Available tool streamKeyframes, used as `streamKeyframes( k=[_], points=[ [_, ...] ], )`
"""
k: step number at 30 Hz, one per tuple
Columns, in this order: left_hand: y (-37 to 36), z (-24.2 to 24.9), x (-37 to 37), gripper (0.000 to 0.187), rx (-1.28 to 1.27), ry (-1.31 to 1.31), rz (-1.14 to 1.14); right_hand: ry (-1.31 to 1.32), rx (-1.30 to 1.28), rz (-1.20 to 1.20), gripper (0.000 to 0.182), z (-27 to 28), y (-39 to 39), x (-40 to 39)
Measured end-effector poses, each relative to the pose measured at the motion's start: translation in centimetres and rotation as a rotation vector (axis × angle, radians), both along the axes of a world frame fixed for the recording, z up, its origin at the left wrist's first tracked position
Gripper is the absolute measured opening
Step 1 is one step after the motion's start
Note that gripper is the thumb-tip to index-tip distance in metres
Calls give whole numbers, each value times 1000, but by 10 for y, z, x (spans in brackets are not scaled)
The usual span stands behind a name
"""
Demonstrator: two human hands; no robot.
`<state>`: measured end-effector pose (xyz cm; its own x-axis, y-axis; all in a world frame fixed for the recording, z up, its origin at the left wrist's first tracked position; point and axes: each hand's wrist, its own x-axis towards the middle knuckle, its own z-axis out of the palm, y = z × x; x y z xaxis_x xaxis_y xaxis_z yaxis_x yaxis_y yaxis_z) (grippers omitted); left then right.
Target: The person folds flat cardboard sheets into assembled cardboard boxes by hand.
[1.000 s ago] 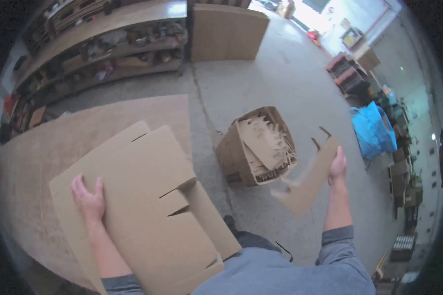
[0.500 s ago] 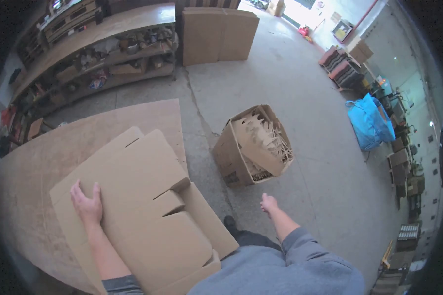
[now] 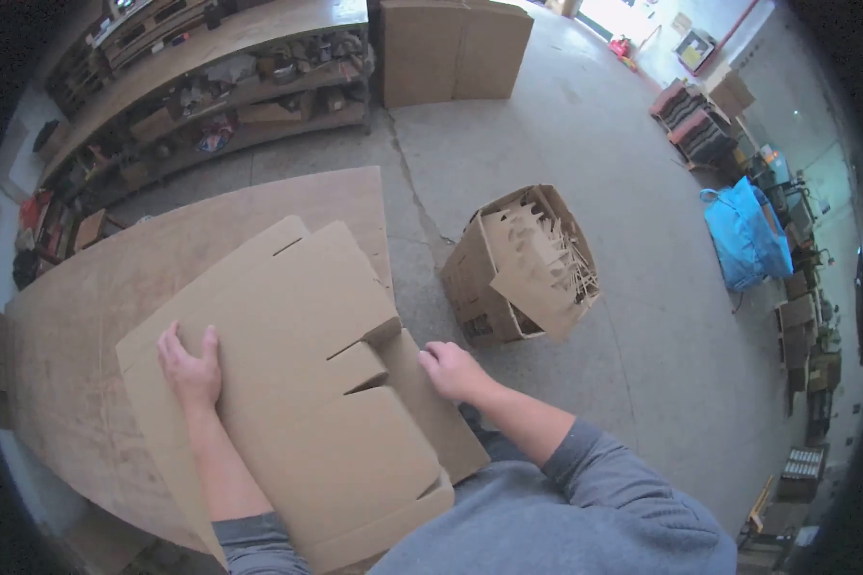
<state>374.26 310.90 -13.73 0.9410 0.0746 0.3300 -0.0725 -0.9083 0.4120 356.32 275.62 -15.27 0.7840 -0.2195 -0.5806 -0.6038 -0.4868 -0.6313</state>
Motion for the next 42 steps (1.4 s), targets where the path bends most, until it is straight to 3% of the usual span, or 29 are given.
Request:
streamKeyframes(
  k=[4, 5, 10, 12, 14, 16, 20, 23, 26, 27, 29, 32, 35, 42],
  points=[
    [0, 2, -1, 65, 26, 8, 19, 87, -117, 86, 44, 12, 19, 10],
    [-3, 3, -1, 65, 36, 23, 28, 163, -146, 126, 54, 20, 21, 12],
    [-1, 1, -2, 65, 37, 12, 15, 230, -73, 16, 55, 35, 23, 20],
    [2, -1, -2, 65, 45, 0, 4, 280, -11, -43, 63, 33, 19, 22],
    [1, -2, -1, 64, 42, 13, 10, 290, 49, -73, 84, 15, 10, 27],
    [-1, 3, -1, 67, 40, 31, 36, 219, 0, -39, 74, -1, 12, 28],
    [-1, -2, -3, 67, 51, 9, 33, 220, -70, 58, 77, 9, 19, 27],
    [-2, 1, -4, 69, 42, 48, 34, 205, -102, -7, 79, 9, 21, 29],
    [-2, -4, -4, 64, 53, -36, 2, 181, -284, 288, 32, -7, 21, 26],
    [5, -2, -3, 63, 60, -44, 7, 169, -269, 252, 35, 1, 26, 29],
    [3, -7, -4, 62, 29, -70, -13, 144, -262, 63, 66, 19, 25, 25],
    [4, -3, -6, 63, 18, -49, -31, 94, -171, 135, 73, -10, 12, 23],
    [3, 7, -12, 66, -64, 78, 8, 82, -78, 60, 75, -13, 6, 21],
    [0, 12, -13, 62, -88, 38, 28, 15, -196, 132, 68, -17, 3, 23]
  ],
)
